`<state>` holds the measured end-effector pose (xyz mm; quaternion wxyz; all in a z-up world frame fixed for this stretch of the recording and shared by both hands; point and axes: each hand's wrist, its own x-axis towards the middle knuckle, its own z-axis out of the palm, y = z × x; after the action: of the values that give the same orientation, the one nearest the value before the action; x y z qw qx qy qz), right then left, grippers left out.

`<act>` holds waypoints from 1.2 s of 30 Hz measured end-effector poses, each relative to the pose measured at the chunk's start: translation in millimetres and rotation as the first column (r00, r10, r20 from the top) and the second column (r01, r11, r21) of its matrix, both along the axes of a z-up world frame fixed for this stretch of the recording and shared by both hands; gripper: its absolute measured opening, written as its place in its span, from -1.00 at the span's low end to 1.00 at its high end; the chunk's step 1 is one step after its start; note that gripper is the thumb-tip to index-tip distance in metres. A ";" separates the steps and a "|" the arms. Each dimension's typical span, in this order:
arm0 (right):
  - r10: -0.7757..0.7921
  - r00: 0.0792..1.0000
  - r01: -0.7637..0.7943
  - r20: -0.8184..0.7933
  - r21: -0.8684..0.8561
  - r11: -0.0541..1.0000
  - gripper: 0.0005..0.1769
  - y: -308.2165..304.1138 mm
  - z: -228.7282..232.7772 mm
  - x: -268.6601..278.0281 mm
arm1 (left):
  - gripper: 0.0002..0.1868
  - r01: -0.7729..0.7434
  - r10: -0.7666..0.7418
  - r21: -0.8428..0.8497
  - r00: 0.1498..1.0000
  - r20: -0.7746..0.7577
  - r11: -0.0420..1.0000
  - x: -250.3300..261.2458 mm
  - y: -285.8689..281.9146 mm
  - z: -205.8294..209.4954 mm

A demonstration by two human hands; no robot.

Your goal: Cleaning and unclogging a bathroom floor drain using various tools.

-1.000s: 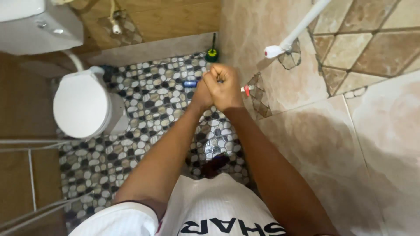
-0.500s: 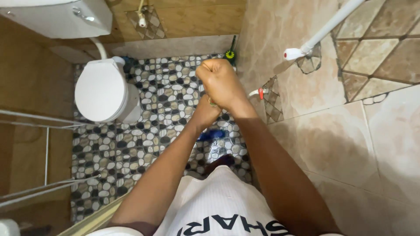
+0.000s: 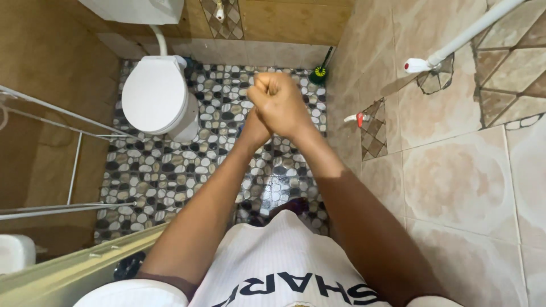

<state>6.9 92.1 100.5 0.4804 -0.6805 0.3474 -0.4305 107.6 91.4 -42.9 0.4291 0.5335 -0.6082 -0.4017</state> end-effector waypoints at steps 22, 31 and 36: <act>0.027 0.982 0.024 -0.187 0.262 0.965 -0.59 44.9 8.2 11.5 | -0.58 0.241 -0.209 0.323 0.969 -0.131 0.915 16.8 80.8 12.9; 0.079 0.985 -0.063 -0.156 0.104 0.993 -0.59 90.6 19.5 25.2 | -0.52 0.496 -0.474 0.161 0.866 -0.157 0.853 51.1 101.0 34.5; 0.131 0.990 -0.131 0.060 0.000 0.991 -0.56 99.0 39.2 24.5 | -0.68 0.102 -0.117 0.202 0.991 0.062 0.974 42.3 120.6 43.1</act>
<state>31.4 191.1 139.7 0.5192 -0.6879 0.2883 -0.4173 149.9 212.0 0.1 0.3283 0.5538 -0.6090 -0.4633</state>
